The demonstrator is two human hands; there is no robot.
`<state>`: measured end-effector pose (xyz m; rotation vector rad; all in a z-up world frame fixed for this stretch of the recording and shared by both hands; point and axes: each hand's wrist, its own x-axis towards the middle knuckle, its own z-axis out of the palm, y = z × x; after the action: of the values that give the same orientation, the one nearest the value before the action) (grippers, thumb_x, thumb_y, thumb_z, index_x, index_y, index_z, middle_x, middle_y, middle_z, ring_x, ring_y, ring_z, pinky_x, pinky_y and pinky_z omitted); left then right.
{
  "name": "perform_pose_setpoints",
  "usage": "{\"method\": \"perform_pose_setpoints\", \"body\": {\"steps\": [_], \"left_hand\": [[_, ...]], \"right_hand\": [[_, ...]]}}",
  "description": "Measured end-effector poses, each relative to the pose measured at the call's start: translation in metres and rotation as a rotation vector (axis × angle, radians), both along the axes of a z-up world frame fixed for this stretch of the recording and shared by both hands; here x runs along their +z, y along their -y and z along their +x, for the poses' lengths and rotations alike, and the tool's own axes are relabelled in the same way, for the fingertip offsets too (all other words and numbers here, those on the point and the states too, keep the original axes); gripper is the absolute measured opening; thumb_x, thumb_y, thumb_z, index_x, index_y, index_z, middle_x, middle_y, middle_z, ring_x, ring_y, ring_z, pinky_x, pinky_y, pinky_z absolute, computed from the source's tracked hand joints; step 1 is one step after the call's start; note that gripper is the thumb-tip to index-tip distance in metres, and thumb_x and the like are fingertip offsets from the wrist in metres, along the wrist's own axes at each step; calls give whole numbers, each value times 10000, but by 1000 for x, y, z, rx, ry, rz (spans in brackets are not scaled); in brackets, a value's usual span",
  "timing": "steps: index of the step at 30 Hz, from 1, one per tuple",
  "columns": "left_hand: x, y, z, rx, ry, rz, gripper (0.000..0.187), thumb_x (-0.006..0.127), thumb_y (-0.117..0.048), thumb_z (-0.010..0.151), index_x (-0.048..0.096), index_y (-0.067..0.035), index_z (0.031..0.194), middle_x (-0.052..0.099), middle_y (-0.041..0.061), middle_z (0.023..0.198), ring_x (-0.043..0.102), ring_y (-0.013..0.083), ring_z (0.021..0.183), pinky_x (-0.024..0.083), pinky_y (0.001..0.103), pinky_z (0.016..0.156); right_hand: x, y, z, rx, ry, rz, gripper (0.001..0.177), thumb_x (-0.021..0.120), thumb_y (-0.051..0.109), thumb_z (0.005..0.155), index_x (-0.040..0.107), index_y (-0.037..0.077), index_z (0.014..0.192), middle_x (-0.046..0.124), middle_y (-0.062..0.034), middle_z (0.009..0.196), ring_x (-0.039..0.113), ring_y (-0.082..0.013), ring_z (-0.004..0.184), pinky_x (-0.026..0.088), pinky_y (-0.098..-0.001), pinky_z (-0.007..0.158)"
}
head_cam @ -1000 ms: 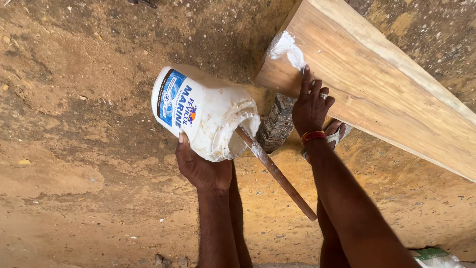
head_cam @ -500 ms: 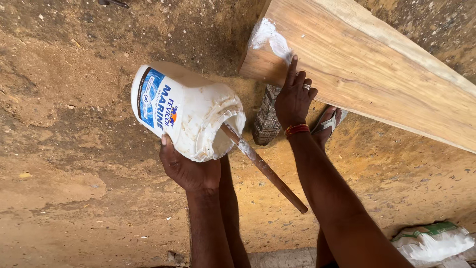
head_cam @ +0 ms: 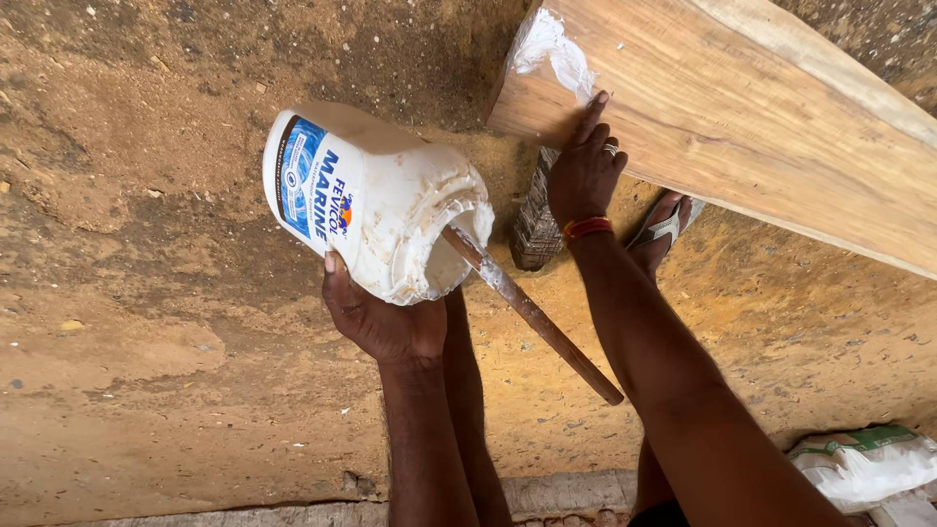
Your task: The person applies white adhesive from a container onto the edges and surfaces of wooden planks using a small stick. The person repeatedly dips the stick into the container and spreads the glue along the wood.
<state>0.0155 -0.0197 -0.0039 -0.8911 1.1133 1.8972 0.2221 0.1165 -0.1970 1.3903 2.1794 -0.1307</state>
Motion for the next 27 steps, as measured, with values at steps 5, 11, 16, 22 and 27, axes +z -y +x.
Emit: {"method": "perform_pose_setpoints", "body": {"steps": [5, 11, 16, 22, 27], "left_hand": [[7, -3, -1, -65, -26, -63, 885, 626, -580, 869, 351, -82, 1546, 458, 169, 1491, 489, 356, 1383, 465, 575, 1103], [7, -2, 0, -67, -8, -43, 908, 619, -600, 854, 342, -83, 1547, 459, 171, 1471, 489, 358, 1367, 468, 585, 1085], [4, -9, 3, -78, -25, -27, 890, 612, -585, 889, 340, -82, 1571, 459, 162, 1512, 478, 342, 1408, 441, 554, 1142], [6, -7, -4, -16, -60, -2, 846, 607, -573, 893, 372, -79, 1538, 483, 165, 1488, 507, 349, 1377, 463, 557, 1114], [7, 7, -17, 154, -101, 90, 847, 650, -528, 927, 374, -71, 1584, 483, 152, 1530, 495, 313, 1422, 437, 504, 1199]], "right_hand": [[25, 14, 2, 101, 74, -247, 893, 574, 30, 908, 123, 34, 1679, 575, -144, 1034, 585, -252, 813, 422, -448, 843], [37, -14, -2, -58, -19, -237, 1023, 577, 17, 821, 28, 192, 1666, 641, -76, 855, 550, -184, 625, 472, -398, 627], [22, 0, -34, -429, -201, -498, 1077, 617, 115, 905, -176, 138, 1634, 693, -121, 621, 556, -223, 433, 410, -332, 385], [6, 9, -54, -602, -357, -325, 1142, 627, 85, 811, -223, -31, 1565, 724, -189, 751, 678, -341, 581, 566, -447, 537], [-31, -2, -95, -468, -366, -312, 1127, 648, 148, 864, -229, -152, 1505, 722, -237, 842, 705, -388, 687, 599, -484, 621]]}}
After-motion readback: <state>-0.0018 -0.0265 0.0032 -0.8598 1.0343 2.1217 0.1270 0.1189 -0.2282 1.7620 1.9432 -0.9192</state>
